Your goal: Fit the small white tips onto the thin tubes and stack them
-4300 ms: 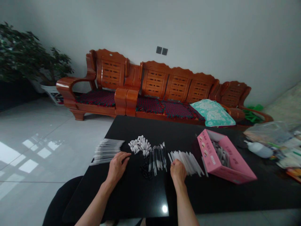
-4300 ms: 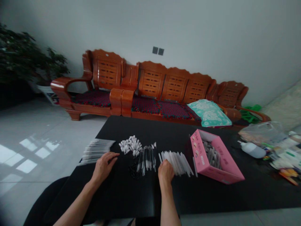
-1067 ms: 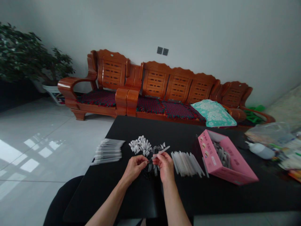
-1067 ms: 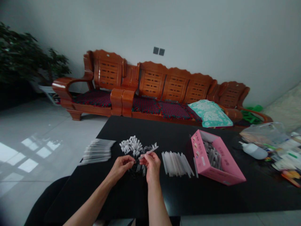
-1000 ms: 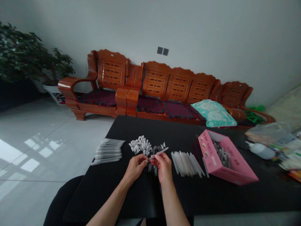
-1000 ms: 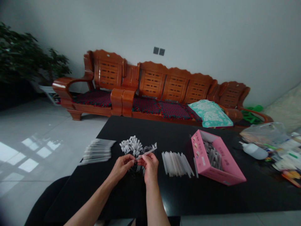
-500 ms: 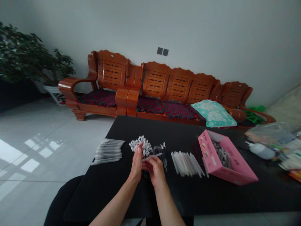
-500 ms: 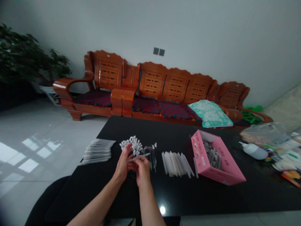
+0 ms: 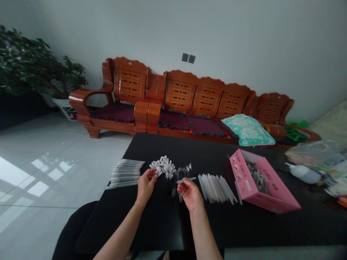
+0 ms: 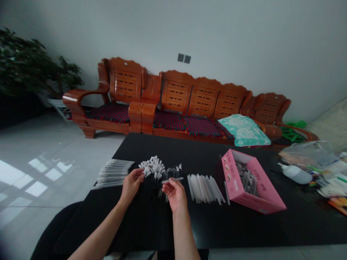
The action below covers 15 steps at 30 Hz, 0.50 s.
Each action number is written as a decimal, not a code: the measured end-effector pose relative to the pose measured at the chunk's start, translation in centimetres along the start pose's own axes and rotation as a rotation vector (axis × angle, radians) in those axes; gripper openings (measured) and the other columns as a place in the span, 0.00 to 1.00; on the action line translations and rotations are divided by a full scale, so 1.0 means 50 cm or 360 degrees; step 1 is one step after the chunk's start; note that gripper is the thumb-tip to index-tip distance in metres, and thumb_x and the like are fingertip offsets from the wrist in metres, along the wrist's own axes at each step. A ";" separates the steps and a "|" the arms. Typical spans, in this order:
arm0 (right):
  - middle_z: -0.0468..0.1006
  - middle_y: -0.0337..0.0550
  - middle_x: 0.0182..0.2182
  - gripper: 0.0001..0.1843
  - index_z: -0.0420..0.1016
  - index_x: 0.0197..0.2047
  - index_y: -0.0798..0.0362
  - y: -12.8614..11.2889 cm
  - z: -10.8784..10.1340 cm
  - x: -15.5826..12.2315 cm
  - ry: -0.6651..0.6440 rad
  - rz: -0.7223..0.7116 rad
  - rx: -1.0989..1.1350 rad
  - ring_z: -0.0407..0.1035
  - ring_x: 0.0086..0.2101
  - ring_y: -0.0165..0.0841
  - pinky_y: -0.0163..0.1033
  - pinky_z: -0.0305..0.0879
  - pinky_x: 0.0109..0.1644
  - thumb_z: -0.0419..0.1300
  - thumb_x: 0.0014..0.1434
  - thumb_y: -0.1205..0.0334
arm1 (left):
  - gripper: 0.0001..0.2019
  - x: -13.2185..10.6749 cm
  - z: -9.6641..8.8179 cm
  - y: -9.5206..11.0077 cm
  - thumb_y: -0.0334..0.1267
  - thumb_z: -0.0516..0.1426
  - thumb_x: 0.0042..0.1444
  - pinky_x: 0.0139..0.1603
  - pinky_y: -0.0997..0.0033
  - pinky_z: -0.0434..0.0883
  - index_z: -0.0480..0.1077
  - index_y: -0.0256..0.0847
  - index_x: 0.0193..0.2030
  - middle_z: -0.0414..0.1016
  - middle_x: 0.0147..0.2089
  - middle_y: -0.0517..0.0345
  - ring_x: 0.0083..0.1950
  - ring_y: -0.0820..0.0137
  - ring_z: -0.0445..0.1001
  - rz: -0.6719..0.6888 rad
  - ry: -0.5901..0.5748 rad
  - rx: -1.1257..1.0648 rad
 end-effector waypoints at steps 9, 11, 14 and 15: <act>0.81 0.47 0.23 0.08 0.77 0.31 0.58 -0.007 -0.026 -0.002 0.0007 -0.0022 -0.0037 0.76 0.24 0.34 0.35 0.75 0.27 0.68 0.45 0.70 | 0.08 -0.033 0.040 0.012 0.31 0.56 0.52 0.39 0.72 0.68 0.77 0.41 0.34 0.78 0.35 0.56 0.35 0.68 0.75 0.0220 -0.0277 0.0774; 0.81 0.46 0.23 0.07 0.77 0.31 0.58 -0.007 -0.029 -0.003 0.0010 -0.0024 -0.0035 0.76 0.24 0.33 0.35 0.74 0.27 0.68 0.46 0.70 | 0.08 -0.035 0.046 0.014 0.30 0.56 0.52 0.39 0.73 0.67 0.77 0.41 0.35 0.78 0.35 0.56 0.35 0.69 0.75 0.0242 -0.0320 0.0842; 0.81 0.46 0.23 0.08 0.77 0.32 0.58 -0.007 -0.030 -0.003 0.0013 -0.0026 -0.0036 0.76 0.24 0.33 0.35 0.74 0.27 0.68 0.46 0.70 | 0.08 -0.033 0.053 0.013 0.29 0.56 0.52 0.39 0.74 0.66 0.77 0.41 0.35 0.78 0.35 0.56 0.35 0.70 0.74 0.0276 -0.0358 0.0912; 0.81 0.46 0.23 0.08 0.77 0.32 0.58 -0.006 -0.030 -0.003 0.0015 -0.0026 -0.0038 0.76 0.24 0.33 0.35 0.74 0.27 0.68 0.46 0.70 | 0.08 -0.032 0.056 0.011 0.29 0.56 0.52 0.39 0.74 0.66 0.77 0.41 0.35 0.77 0.35 0.56 0.35 0.70 0.74 0.0287 -0.0366 0.0942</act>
Point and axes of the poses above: each hand's wrist, its own x-axis towards the middle knuckle, its own z-axis out of the palm, y = z × x, the point moved 5 cm from there along x, towards the middle knuckle
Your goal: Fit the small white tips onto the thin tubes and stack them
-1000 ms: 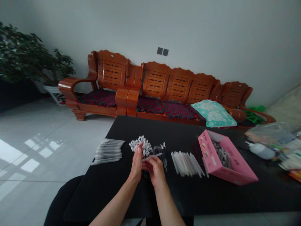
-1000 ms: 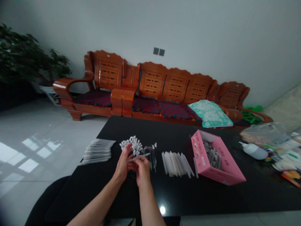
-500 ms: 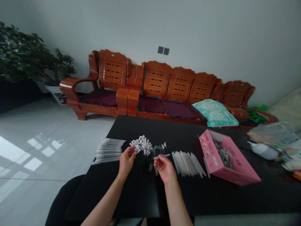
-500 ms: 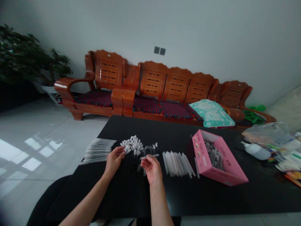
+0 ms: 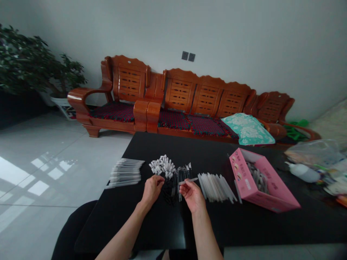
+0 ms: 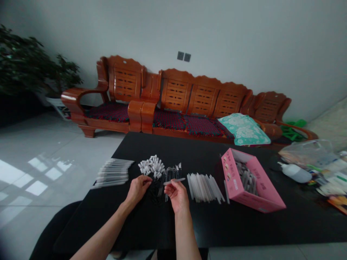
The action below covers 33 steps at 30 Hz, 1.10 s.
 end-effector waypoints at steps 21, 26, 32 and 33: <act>0.81 0.46 0.24 0.10 0.75 0.33 0.58 0.011 0.021 -0.009 -0.0059 -0.0001 -0.0064 0.76 0.24 0.34 0.34 0.74 0.25 0.69 0.45 0.69 | 0.05 0.021 0.033 0.024 0.36 0.57 0.55 0.36 0.75 0.63 0.75 0.41 0.36 0.77 0.38 0.54 0.38 0.69 0.74 -0.0183 -0.0161 0.0435; 0.81 0.46 0.24 0.10 0.76 0.32 0.58 0.009 0.026 -0.013 -0.0047 -0.0001 -0.0051 0.76 0.24 0.34 0.34 0.74 0.25 0.69 0.45 0.69 | 0.04 0.018 0.028 0.028 0.33 0.58 0.51 0.35 0.74 0.63 0.75 0.41 0.34 0.77 0.35 0.55 0.36 0.68 0.74 -0.0131 -0.0085 0.0334; 0.81 0.45 0.24 0.10 0.76 0.32 0.58 0.009 0.022 -0.014 -0.0048 0.0008 -0.0043 0.76 0.24 0.34 0.33 0.74 0.25 0.69 0.45 0.69 | 0.04 0.018 0.023 -0.004 0.34 0.59 0.46 0.31 0.73 0.66 0.74 0.38 0.29 0.74 0.24 0.58 0.27 0.70 0.72 -0.0400 -0.0051 -0.0468; 0.81 0.45 0.24 0.10 0.76 0.32 0.58 0.010 0.022 -0.014 -0.0045 0.0007 -0.0044 0.76 0.24 0.33 0.33 0.74 0.25 0.69 0.45 0.69 | 0.04 0.015 0.026 -0.010 0.35 0.60 0.45 0.29 0.73 0.66 0.73 0.37 0.28 0.73 0.23 0.59 0.25 0.71 0.72 -0.0494 -0.0080 -0.0729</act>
Point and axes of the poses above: each hand's wrist, its own x-axis towards the middle knuckle, its own z-axis out of the palm, y = z × x, the point moved 5 cm from there along x, towards the middle knuckle
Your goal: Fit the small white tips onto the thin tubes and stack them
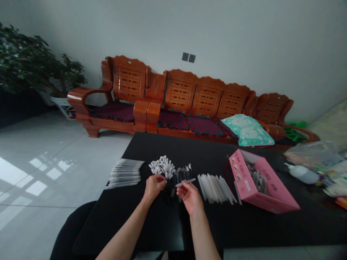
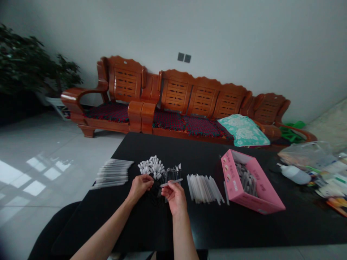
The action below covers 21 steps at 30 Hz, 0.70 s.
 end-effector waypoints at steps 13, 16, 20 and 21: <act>0.82 0.46 0.25 0.11 0.75 0.33 0.57 0.012 0.047 -0.009 0.0066 -0.0155 -0.0014 0.78 0.27 0.35 0.36 0.75 0.30 0.70 0.45 0.67 | 0.12 -0.045 -0.005 0.032 0.33 0.66 0.45 0.35 0.76 0.74 0.75 0.32 0.37 0.79 0.33 0.51 0.32 0.73 0.77 -0.0324 -0.0262 -0.1299; 0.82 0.46 0.25 0.11 0.74 0.33 0.57 0.007 0.061 -0.013 0.0078 -0.0233 -0.0045 0.78 0.27 0.36 0.36 0.75 0.30 0.70 0.46 0.66 | 0.11 -0.054 -0.002 0.044 0.34 0.66 0.45 0.35 0.76 0.74 0.75 0.32 0.36 0.79 0.31 0.52 0.32 0.73 0.77 -0.0308 -0.0287 -0.1318; 0.82 0.45 0.25 0.12 0.74 0.32 0.57 -0.003 0.075 -0.017 0.0070 -0.0289 -0.0102 0.78 0.26 0.36 0.36 0.75 0.29 0.70 0.46 0.65 | 0.12 -0.061 0.000 0.055 0.36 0.67 0.44 0.33 0.77 0.74 0.75 0.32 0.35 0.78 0.31 0.53 0.28 0.75 0.76 -0.0304 -0.0295 -0.1288; 0.82 0.44 0.24 0.12 0.74 0.32 0.57 -0.005 0.077 -0.018 0.0068 -0.0302 -0.0115 0.78 0.26 0.36 0.35 0.74 0.29 0.70 0.46 0.65 | 0.13 -0.062 0.000 0.057 0.36 0.67 0.44 0.32 0.77 0.73 0.75 0.32 0.35 0.78 0.31 0.53 0.28 0.75 0.75 -0.0303 -0.0296 -0.1282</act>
Point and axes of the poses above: each hand's wrist, its own x-axis towards the middle knuckle, its own z-axis out of the palm, y = z × x, the point moved 5 cm from there along x, towards the middle knuckle
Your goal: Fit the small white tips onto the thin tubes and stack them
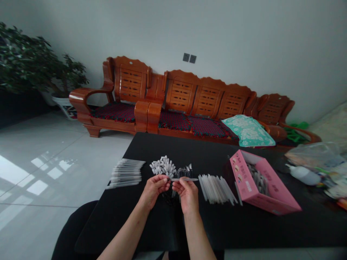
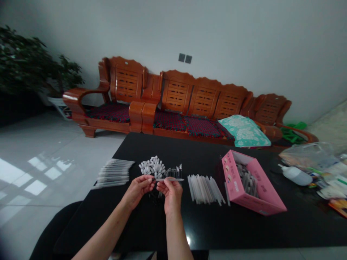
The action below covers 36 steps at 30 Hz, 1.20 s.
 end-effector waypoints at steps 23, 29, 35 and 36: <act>0.82 0.45 0.25 0.12 0.73 0.33 0.57 -0.005 -0.003 0.002 -0.0007 -0.0003 -0.0020 0.78 0.26 0.36 0.36 0.75 0.29 0.70 0.46 0.64 | 0.12 0.009 -0.007 0.001 0.33 0.65 0.46 0.35 0.74 0.75 0.75 0.32 0.40 0.78 0.28 0.54 0.29 0.73 0.77 -0.0011 0.0011 -0.0096; 0.81 0.45 0.24 0.12 0.73 0.33 0.57 -0.006 -0.002 0.003 -0.0005 0.0003 -0.0030 0.78 0.26 0.36 0.36 0.75 0.29 0.70 0.45 0.64 | 0.09 0.005 -0.004 0.004 0.29 0.64 0.45 0.41 0.72 0.75 0.76 0.33 0.36 0.78 0.30 0.53 0.35 0.70 0.78 0.0002 0.0025 -0.0207; 0.81 0.45 0.24 0.13 0.73 0.33 0.57 -0.011 0.003 0.003 -0.0010 -0.0012 -0.0026 0.78 0.26 0.36 0.36 0.75 0.29 0.70 0.45 0.64 | 0.12 0.005 -0.008 0.004 0.32 0.65 0.45 0.37 0.79 0.72 0.77 0.33 0.38 0.78 0.33 0.55 0.33 0.76 0.75 0.0036 -0.0005 -0.0103; 0.81 0.45 0.24 0.13 0.73 0.33 0.57 -0.011 0.004 0.003 -0.0010 -0.0012 -0.0027 0.78 0.26 0.36 0.36 0.75 0.29 0.70 0.45 0.63 | 0.12 0.005 -0.008 0.004 0.32 0.65 0.45 0.36 0.80 0.71 0.77 0.33 0.39 0.78 0.34 0.55 0.32 0.76 0.74 0.0040 -0.0010 -0.0078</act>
Point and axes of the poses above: each hand's wrist, its own x-axis towards the middle knuckle, its own z-axis out of the palm, y = z × x, the point moved 5 cm from there along x, towards the middle knuckle
